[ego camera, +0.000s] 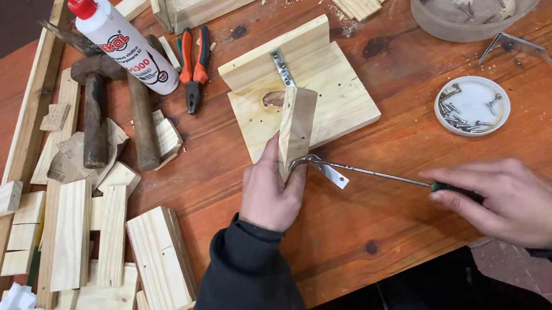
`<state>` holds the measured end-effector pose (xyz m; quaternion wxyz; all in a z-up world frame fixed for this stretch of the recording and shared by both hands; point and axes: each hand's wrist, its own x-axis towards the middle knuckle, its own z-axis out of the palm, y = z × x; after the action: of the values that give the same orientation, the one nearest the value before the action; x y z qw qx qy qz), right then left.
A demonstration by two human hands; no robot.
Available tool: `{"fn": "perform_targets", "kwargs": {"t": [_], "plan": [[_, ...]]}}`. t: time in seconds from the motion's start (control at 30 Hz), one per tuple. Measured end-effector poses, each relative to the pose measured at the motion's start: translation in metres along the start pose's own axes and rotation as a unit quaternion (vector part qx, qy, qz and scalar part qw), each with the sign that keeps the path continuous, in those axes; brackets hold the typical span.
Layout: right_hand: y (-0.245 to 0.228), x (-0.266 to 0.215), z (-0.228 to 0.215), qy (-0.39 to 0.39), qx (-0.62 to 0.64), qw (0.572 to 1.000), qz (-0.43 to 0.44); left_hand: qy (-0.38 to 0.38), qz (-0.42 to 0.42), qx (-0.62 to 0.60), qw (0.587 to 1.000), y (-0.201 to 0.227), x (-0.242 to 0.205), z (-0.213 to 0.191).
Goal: The person attaches metal hinges to small wooden boards using a screwdriver and screws. They align each hinge, insert screws, and tighten them to secure the hinge to the wood. The person repeats this process for multiple boards on a cluttered workbench.
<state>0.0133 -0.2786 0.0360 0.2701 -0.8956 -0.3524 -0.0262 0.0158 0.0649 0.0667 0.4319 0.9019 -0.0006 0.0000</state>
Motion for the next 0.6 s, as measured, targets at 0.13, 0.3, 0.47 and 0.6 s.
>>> {"fn": "perform_targets", "kwargs": {"t": [0.13,0.3,0.47,0.6], "plan": [[0.01,-0.006,0.004,-0.033,-0.189,0.978,-0.088,-0.004,0.027,-0.008,1.0,-0.003,0.001,0.003],[0.01,-0.009,0.006,-0.067,-0.284,0.95,-0.114,-0.013,0.037,-0.015,0.999,0.0,0.0,0.002],[0.005,0.004,-0.014,-0.171,0.207,0.941,0.205,-0.04,0.042,0.0,0.998,0.006,-0.002,0.002],[-0.004,0.003,-0.008,-0.1,0.038,0.99,0.092,-0.04,0.043,-0.028,0.998,0.002,-0.001,0.003]]}}
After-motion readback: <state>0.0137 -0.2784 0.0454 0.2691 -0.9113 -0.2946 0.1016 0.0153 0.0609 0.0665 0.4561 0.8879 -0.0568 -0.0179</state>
